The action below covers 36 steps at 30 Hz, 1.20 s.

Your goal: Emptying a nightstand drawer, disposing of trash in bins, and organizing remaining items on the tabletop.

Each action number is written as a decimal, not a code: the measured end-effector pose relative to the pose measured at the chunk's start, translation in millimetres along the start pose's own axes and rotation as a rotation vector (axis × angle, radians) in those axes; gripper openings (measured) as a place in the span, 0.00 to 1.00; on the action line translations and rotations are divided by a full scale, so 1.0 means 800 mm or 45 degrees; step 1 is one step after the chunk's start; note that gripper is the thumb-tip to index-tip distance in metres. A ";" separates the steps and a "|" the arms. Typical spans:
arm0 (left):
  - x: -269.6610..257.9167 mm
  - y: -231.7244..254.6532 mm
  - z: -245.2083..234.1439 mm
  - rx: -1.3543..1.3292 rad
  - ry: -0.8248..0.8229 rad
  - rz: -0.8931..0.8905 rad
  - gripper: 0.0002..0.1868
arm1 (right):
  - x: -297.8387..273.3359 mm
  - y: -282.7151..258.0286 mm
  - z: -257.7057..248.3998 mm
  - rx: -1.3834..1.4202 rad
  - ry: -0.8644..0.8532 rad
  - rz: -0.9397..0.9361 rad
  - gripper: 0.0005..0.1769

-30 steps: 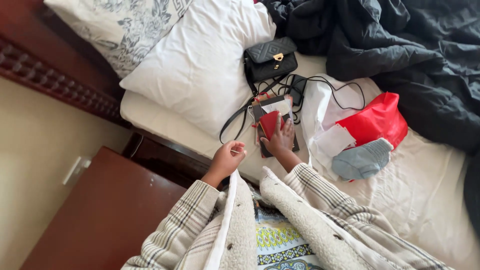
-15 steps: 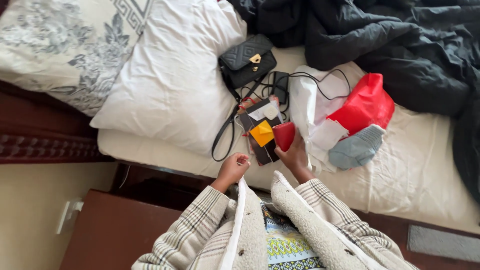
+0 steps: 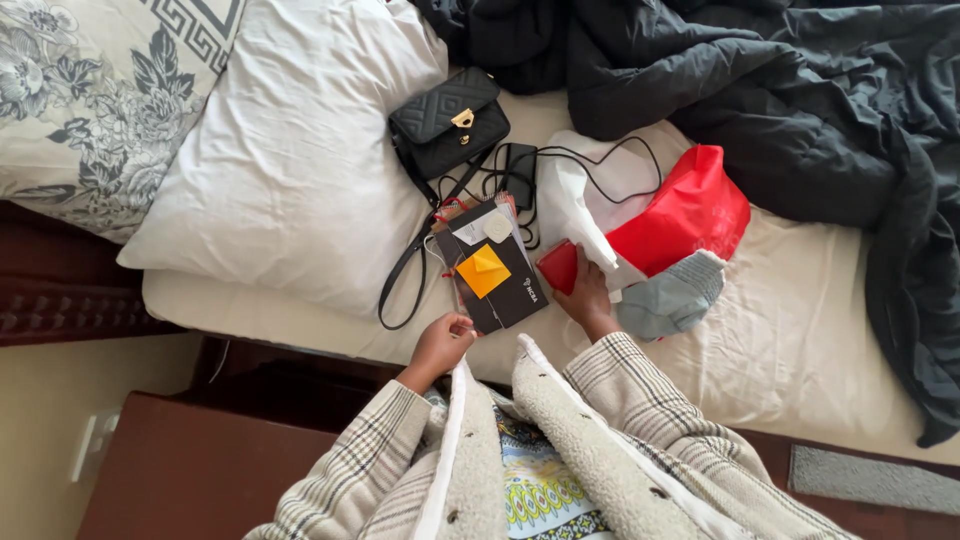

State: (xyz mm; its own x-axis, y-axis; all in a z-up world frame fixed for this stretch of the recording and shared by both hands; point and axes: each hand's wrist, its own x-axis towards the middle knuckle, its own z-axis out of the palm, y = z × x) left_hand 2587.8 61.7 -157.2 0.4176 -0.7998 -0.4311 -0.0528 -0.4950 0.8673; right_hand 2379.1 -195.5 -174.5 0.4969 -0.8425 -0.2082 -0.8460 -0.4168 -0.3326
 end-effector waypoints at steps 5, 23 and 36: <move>-0.006 -0.024 0.010 0.061 0.035 -0.128 0.17 | -0.024 -0.020 -0.003 -0.244 -0.034 0.056 0.67; 0.147 -0.110 0.074 -0.669 0.128 -0.301 0.34 | -0.047 -0.135 -0.016 0.015 -0.115 -0.473 0.41; 0.120 -0.057 0.074 -0.724 0.232 -0.294 0.16 | -0.049 -0.109 0.027 0.661 -0.353 -0.467 0.45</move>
State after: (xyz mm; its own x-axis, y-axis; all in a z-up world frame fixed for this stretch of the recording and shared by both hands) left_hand 2577.1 -12.6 -253.2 0.5109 -0.5987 -0.6169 0.5256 -0.3503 0.7753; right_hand 2438.0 -119.0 -157.0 0.8228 -0.5312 -0.2023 -0.4459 -0.3825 -0.8093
